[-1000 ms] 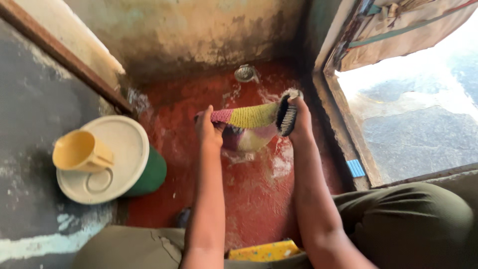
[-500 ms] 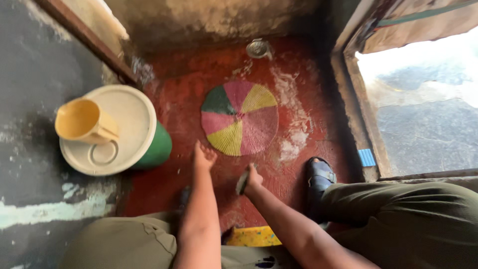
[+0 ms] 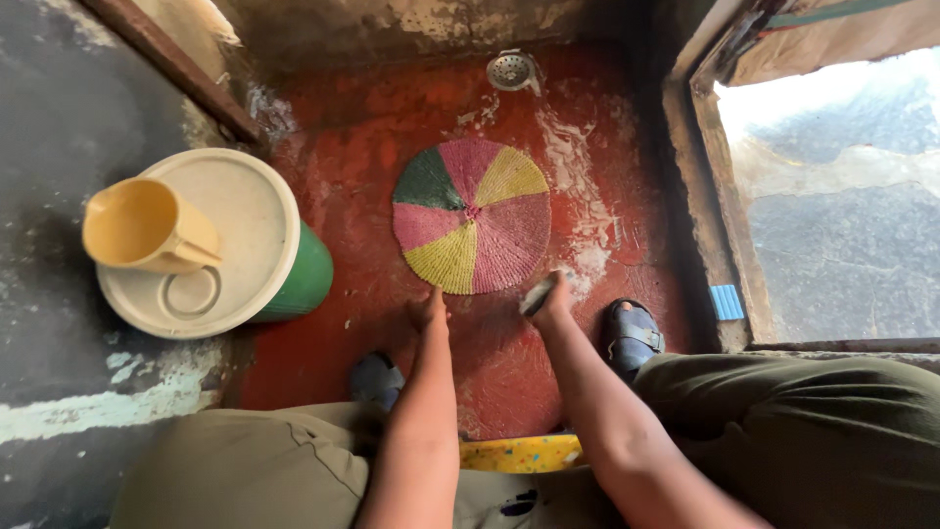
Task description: The person scrubs a small colorful rug on the floor using a hand brush and soapy water.
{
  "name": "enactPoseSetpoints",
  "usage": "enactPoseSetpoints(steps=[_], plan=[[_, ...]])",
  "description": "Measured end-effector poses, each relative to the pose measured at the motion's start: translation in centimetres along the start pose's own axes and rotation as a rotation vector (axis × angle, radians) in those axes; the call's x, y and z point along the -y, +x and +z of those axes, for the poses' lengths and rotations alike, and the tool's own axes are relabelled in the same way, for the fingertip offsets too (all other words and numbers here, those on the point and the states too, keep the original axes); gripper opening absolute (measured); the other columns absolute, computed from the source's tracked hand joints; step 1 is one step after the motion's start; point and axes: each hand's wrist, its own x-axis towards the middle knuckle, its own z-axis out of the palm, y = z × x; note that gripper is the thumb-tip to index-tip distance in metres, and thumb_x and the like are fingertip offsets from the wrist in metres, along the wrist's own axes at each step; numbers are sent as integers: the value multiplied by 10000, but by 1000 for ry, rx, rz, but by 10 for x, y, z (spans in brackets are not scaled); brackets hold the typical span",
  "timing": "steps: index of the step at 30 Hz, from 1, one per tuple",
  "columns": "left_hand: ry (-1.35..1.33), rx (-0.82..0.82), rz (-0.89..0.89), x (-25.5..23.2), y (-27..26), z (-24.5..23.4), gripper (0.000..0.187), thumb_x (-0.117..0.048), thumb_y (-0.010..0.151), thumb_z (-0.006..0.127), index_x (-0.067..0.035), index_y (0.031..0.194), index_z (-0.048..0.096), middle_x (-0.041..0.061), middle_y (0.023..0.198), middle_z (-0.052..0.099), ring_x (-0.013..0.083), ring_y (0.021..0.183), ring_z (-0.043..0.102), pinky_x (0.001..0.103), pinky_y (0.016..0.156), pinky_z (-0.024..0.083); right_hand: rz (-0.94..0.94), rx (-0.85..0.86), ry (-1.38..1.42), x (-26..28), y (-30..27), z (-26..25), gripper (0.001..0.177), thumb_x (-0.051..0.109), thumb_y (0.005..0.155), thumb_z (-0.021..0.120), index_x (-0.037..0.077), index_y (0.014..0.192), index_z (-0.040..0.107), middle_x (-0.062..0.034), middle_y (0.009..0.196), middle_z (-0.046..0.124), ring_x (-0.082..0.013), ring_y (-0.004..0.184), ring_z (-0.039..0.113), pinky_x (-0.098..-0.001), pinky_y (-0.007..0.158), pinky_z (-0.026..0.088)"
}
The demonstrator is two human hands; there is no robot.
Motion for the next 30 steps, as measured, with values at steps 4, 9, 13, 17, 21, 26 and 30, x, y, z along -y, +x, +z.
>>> enactPoseSetpoints(steps=[4, 9, 13, 17, 21, 26, 30], plan=[[-4, 19, -88, 6, 3, 17, 331, -330, 842, 796, -45, 909, 643, 70, 617, 657, 159, 468, 597, 302, 386, 450, -63, -168, 119, 20, 9, 1, 240, 403, 841, 654, 174, 905, 620, -23, 821, 632, -236, 765, 644, -483, 700, 576], [-15, 151, -180, 9, 19, 34, 434, -489, 840, 773, -108, 764, 580, 13, 584, 541, 138, 432, 460, 289, 370, 360, -6, -22, 241, 22, 15, 13, 297, 516, 873, 601, 219, 886, 599, -11, 849, 617, -249, 781, 614, -491, 727, 547], [34, 227, -365, 5, 29, 46, 546, -646, 838, 752, -177, 695, 510, -29, 555, 423, 137, 401, 339, 289, 362, 295, 80, -83, 187, 21, 17, 25, 329, 562, 870, 599, 235, 907, 587, -22, 929, 602, -264, 886, 576, -527, 800, 495], [209, 134, -70, 9, 25, 41, 401, -424, 887, 737, -60, 752, 636, 37, 599, 596, 155, 419, 491, 324, 368, 391, 59, -186, 134, 23, 25, 31, 356, 528, 871, 598, 212, 1031, 635, -38, 1078, 661, -284, 1009, 626, -584, 910, 501], [182, 218, -17, 14, 18, 34, 227, -314, 905, 631, -89, 878, 641, 46, 626, 630, 156, 430, 510, 331, 378, 408, 124, -258, 59, 19, 29, 33, 359, 499, 867, 616, 207, 1075, 634, -17, 1098, 647, -259, 1020, 594, -555, 921, 468], [181, 350, -82, 19, 6, 15, 193, -293, 944, 590, -109, 973, 640, 25, 651, 632, 136, 447, 485, 324, 406, 401, 0, -151, 164, 19, 26, 24, 316, 373, 873, 673, 117, 1054, 627, -78, 1047, 629, -298, 967, 630, -554, 921, 557], [273, 369, -86, 33, -10, -4, 172, -276, 949, 576, -119, 993, 633, 46, 669, 655, 151, 479, 533, 329, 421, 412, -11, -239, 151, 24, 11, 20, 348, 338, 854, 673, 89, 1096, 648, -89, 1060, 667, -297, 939, 667, -544, 878, 573]])
